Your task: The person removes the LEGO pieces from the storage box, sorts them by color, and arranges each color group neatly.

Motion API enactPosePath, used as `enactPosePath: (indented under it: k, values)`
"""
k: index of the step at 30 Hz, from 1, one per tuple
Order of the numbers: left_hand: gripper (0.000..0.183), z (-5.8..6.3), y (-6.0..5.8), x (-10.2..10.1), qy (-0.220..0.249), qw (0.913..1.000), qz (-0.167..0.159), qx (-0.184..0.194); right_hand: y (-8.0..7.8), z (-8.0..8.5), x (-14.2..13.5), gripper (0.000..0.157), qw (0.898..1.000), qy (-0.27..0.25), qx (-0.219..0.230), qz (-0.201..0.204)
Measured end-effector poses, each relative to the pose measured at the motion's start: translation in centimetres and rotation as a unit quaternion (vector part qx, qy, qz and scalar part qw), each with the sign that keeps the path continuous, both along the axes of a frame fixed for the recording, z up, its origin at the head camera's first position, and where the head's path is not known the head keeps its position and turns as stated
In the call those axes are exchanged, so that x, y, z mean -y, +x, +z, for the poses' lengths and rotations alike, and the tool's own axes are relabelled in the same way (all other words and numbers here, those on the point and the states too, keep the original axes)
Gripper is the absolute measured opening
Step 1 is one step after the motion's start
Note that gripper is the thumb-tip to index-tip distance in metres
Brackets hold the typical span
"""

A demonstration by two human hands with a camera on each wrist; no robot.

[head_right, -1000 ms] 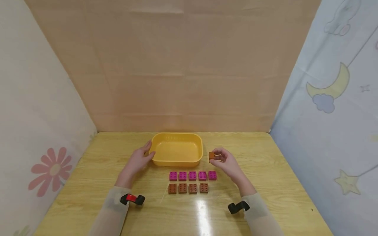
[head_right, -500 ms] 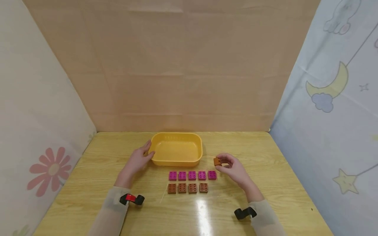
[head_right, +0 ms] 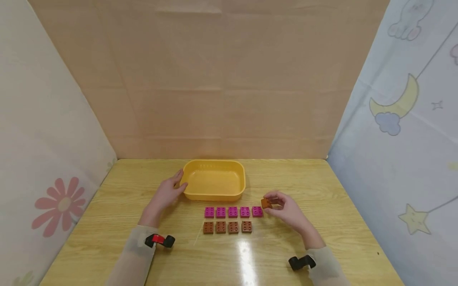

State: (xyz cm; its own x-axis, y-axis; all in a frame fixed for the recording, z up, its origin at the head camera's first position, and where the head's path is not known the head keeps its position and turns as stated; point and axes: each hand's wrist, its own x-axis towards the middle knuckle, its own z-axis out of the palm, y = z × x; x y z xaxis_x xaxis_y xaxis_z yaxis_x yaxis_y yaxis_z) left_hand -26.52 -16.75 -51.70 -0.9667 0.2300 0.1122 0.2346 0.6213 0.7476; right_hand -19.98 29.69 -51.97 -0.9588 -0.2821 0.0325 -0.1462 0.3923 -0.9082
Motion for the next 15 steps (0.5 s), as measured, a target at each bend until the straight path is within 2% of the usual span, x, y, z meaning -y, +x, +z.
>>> enactPosePath:
  k: [9, 15]
  values:
    - [0.068, -0.2, -0.2, 0.0, -0.009, 1.0000, 0.003, 0.000, 0.9, -0.1, -0.5, 0.044, 0.999, 0.004, 0.011, 0.032]
    - [0.068, -0.2, -0.2, 0.1, -0.010, 0.9999, 0.002, 0.003, 1.4, -0.4, -0.6, 0.044, 0.997, -0.002, 0.032, 0.074]
